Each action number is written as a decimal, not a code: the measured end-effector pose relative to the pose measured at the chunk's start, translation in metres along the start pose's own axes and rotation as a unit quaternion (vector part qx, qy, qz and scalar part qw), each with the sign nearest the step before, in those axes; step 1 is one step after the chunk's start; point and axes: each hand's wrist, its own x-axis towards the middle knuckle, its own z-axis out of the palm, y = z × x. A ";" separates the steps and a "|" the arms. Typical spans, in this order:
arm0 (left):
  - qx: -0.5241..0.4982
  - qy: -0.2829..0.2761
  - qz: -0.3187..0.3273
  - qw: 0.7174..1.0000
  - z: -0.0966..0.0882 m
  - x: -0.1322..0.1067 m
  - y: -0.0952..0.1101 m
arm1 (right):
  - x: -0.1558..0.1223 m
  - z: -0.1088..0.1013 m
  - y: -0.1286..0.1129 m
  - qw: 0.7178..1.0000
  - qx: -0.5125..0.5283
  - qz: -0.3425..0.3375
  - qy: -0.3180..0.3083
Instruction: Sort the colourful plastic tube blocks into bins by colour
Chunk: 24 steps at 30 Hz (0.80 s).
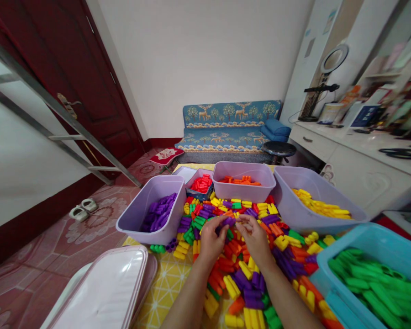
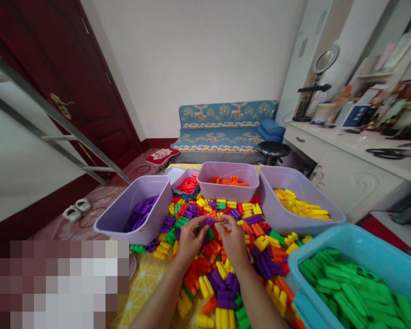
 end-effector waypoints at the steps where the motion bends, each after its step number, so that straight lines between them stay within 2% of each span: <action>1: -0.026 0.023 -0.019 0.999 -0.001 0.001 0.002 | 0.000 -0.001 0.001 1.000 -0.007 0.006 -0.002; 3: -0.094 0.071 -0.060 0.991 -0.007 0.006 0.008 | 0.000 -0.002 0.002 0.999 -0.033 0.011 -0.008; 5: -0.184 0.129 -0.099 0.969 -0.018 0.014 0.015 | -0.001 -0.003 0.002 0.998 -0.064 0.003 -0.018; 7: -0.284 0.196 -0.124 0.930 -0.034 0.025 0.024 | -0.002 -0.002 0.001 0.996 -0.087 -0.011 -0.032; 10: -0.415 0.299 -0.154 0.845 -0.062 0.042 0.036 | -0.003 0.000 0.000 0.994 -0.102 -0.015 -0.039; 13: -0.479 0.343 -0.179 0.788 -0.083 0.051 0.044 | -0.004 0.001 -0.002 0.994 -0.105 -0.011 -0.041; 15: -0.484 0.347 -0.191 0.780 -0.087 0.051 0.046 | -0.004 0.001 -0.003 0.993 -0.107 -0.012 -0.042; 17: -0.461 0.329 -0.184 0.803 -0.084 0.046 0.043 | -0.004 0.000 -0.004 0.993 -0.107 -0.013 -0.040; 19: -0.381 0.286 -0.166 0.863 -0.078 0.039 0.035 | -0.004 0.000 -0.005 0.993 -0.106 -0.017 -0.040; 21: -0.220 0.218 -0.143 0.940 -0.071 0.032 0.024 | -0.004 0.000 -0.005 0.993 -0.110 -0.025 -0.042; 22: -0.118 0.183 -0.129 0.967 -0.068 0.029 0.018 | -0.004 0.000 -0.005 0.992 -0.113 -0.029 -0.043; 23: -0.016 0.151 -0.115 0.982 -0.065 0.025 0.011 | -0.004 0.000 -0.005 0.992 -0.117 -0.032 -0.042; 24: 0.074 0.123 -0.103 0.984 -0.062 0.023 0.006 | -0.005 0.000 -0.005 0.991 -0.120 -0.035 -0.042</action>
